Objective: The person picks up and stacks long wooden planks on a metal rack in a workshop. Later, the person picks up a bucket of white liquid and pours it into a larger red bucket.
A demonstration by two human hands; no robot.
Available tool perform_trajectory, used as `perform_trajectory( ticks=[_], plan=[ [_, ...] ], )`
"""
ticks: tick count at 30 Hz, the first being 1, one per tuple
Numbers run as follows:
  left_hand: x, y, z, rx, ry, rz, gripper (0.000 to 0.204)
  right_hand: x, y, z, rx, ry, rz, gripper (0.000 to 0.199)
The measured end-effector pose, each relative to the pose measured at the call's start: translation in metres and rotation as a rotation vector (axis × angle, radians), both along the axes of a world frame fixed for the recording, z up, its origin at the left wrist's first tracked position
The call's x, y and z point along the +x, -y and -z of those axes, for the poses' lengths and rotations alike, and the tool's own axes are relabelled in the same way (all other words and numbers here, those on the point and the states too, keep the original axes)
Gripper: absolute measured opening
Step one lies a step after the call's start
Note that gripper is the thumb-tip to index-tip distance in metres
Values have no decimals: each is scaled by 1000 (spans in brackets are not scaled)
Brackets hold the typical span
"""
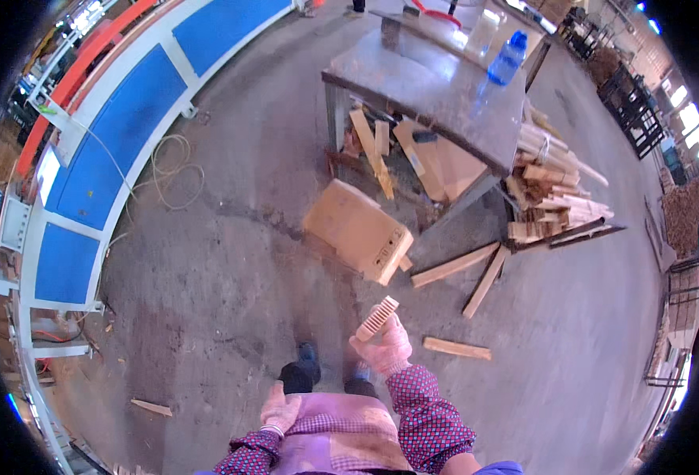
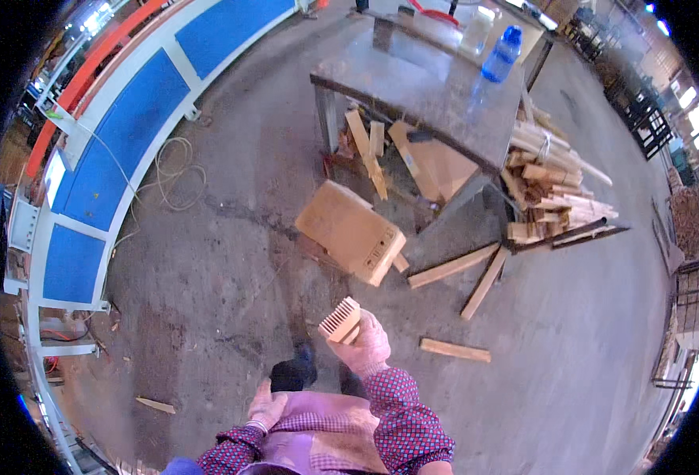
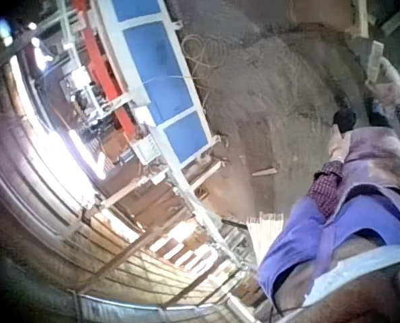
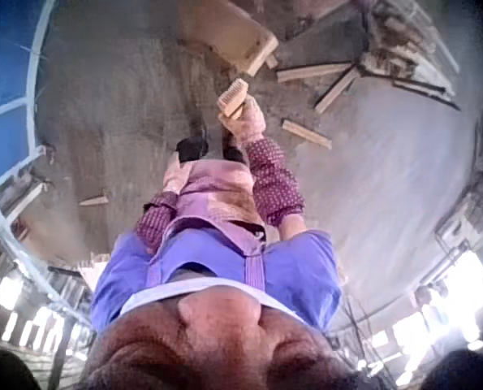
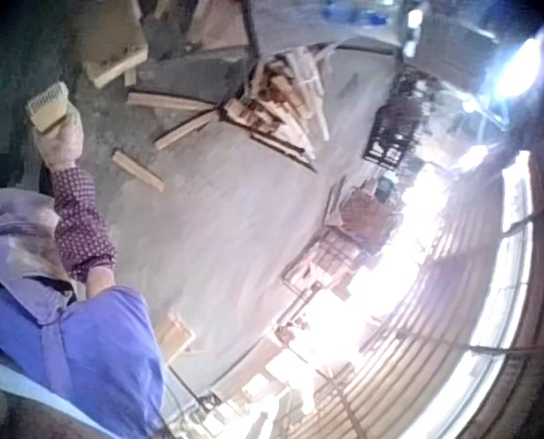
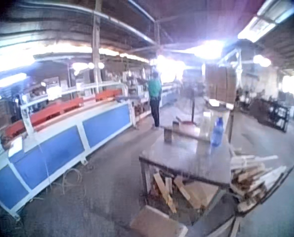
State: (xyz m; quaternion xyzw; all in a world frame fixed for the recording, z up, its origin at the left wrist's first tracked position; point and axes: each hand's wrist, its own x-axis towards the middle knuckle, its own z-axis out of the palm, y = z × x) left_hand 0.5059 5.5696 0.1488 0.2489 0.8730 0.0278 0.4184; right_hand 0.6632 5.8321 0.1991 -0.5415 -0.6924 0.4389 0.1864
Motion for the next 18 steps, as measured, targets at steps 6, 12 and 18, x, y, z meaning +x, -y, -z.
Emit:
perform_trajectory(
  ticks=[6, 12, 18],
  plan=[
    [-66, 27, -9, -74, 68, -135, 73, -53, -39, -36, 238, -112, -3, 76],
    [-179, 40, 34, -70, 36, -55, 57, -127, -94, -63, -56, -493, 378, 52],
    [-353, -38, 20, -75, 76, -3, 49, -159, -184, -89, -359, -1101, 745, 20]
  ],
)
